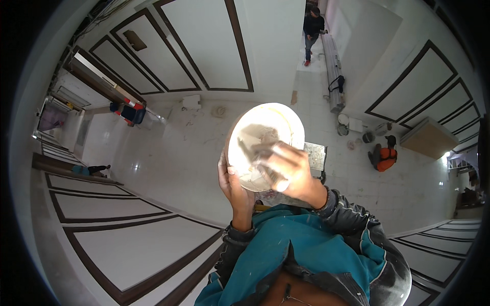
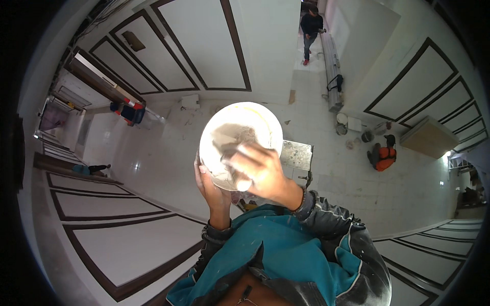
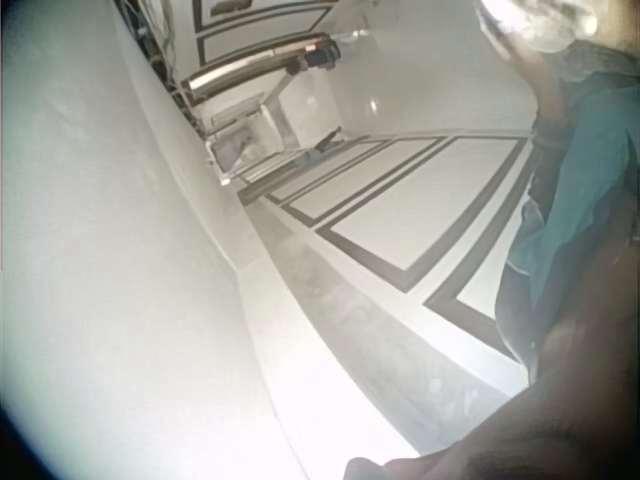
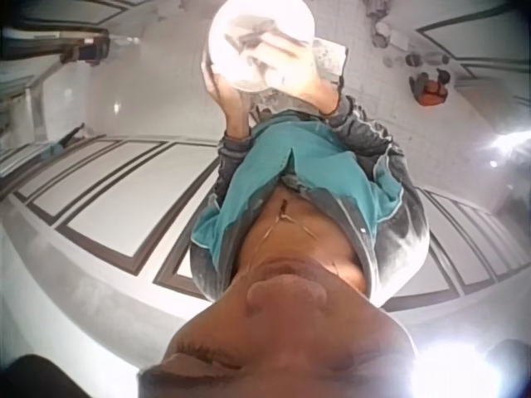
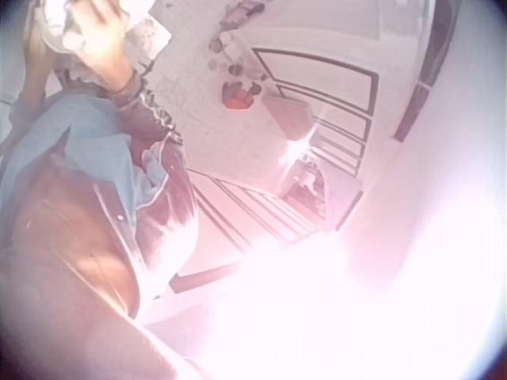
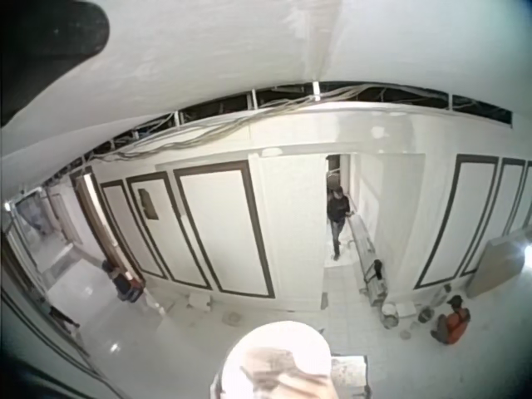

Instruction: The person applies plaster to a ceiling seam using a putty knife, then mixes and scoops plaster from a bowl with a putty knife.

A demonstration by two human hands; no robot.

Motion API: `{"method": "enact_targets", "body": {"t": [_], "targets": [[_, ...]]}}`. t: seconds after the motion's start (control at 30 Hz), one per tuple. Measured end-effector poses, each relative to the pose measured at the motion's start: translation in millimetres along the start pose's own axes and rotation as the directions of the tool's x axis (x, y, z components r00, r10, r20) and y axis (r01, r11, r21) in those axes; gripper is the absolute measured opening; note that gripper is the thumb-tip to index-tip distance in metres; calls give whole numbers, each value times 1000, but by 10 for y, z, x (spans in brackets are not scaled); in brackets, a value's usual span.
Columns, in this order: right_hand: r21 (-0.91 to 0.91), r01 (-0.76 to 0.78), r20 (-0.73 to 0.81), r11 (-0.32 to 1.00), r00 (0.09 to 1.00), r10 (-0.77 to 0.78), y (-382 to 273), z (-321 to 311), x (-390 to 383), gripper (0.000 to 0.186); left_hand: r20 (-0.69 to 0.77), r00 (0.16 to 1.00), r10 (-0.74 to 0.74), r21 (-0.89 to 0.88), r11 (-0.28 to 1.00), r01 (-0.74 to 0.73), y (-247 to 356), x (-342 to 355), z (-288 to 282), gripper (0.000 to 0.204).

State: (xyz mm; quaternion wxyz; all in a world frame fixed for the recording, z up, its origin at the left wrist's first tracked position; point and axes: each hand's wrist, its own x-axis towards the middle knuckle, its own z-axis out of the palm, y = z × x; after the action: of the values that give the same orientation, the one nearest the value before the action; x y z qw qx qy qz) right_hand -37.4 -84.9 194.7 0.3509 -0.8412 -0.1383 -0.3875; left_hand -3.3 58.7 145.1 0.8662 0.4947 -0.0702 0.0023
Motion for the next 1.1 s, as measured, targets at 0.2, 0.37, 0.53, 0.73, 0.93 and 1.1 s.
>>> {"method": "enact_targets", "body": {"t": [0.2, 0.37, 0.53, 0.73, 0.93, 1.1], "targets": [[112, 191, 282, 975, 935, -216, 90, 58, -356, 40, 7, 998, -63, -104, 993, 64, -52, 46, -272, 58], [64, -5, 20, 998, 1000, 3, 151, -110, -150, 27, -63, 989, -130, -207, 972, 114, -109, 25, -269, 57], [-73, -27, -28, 997, 999, 25, 129, -104, 115, 30, -11, 990, -141, -188, 973, 137, -88, -23, -224, 55], [-89, 296, 354, 951, 902, -247, -199, 90, -247, 30, -56, 975, -216, -27, 976, 215, -125, 2, -312, 63], [117, 181, 455, 977, 864, -214, -33, -77, -254, 44, -72, 974, -213, -206, 959, 194, -36, 12, -319, 65], [-18, 155, 382, 988, 914, -137, 188, -225, -130, 52, -63, 976, -209, -250, 950, 187, 38, -2, -186, 65]]}}
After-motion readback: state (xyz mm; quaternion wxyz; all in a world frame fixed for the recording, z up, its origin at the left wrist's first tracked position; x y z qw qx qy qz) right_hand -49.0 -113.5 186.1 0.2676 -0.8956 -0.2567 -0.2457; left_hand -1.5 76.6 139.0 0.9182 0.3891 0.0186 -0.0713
